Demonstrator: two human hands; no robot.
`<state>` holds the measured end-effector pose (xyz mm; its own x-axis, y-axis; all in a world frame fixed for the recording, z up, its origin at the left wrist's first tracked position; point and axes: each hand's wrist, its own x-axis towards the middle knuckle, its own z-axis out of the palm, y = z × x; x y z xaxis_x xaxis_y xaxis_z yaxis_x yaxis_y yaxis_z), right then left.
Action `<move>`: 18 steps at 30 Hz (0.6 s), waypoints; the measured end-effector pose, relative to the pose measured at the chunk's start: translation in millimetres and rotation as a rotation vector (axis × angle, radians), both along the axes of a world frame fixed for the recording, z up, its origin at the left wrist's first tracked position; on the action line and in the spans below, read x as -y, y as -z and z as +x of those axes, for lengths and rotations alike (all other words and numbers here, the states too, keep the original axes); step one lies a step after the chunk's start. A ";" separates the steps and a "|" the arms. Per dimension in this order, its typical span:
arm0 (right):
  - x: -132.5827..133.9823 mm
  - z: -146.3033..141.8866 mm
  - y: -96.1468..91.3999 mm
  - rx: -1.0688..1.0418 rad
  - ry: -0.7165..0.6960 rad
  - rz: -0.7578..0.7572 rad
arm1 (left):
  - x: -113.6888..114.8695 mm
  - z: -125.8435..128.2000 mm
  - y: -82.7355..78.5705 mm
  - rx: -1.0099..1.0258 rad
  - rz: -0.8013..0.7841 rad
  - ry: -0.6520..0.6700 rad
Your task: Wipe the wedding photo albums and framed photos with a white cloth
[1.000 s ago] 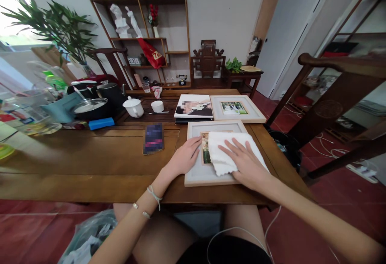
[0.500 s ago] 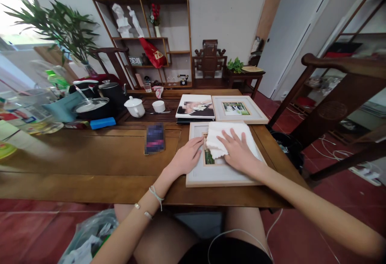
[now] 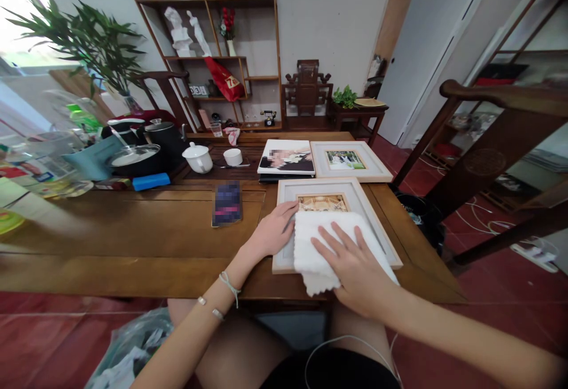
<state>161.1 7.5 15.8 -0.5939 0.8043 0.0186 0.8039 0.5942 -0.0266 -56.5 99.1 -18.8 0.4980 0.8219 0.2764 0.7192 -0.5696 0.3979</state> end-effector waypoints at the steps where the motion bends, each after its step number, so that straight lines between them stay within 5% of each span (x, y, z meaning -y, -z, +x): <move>1: -11.7 1.2 2.5 0.015 0.016 0.012 | -0.3 0.0 0.8 0.001 0.010 0.000; 10: -126.8 16.8 -5.8 -0.144 0.171 0.114 | -1.6 -0.7 1.4 -0.013 -0.016 -0.004; 14: -134.3 2.1 -7.5 -0.133 0.147 0.101 | -1.1 -0.3 1.0 -0.009 0.012 0.001; 18: -113.2 -13.6 -0.2 0.018 0.132 0.075 | 0.0 0.3 0.4 -0.019 0.016 -0.006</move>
<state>147.5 120.7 16.1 -0.4839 0.8722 0.0715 0.8751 0.4831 0.0292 -56.2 99.1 -19.2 0.4988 0.8204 0.2795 0.7299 -0.5715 0.3749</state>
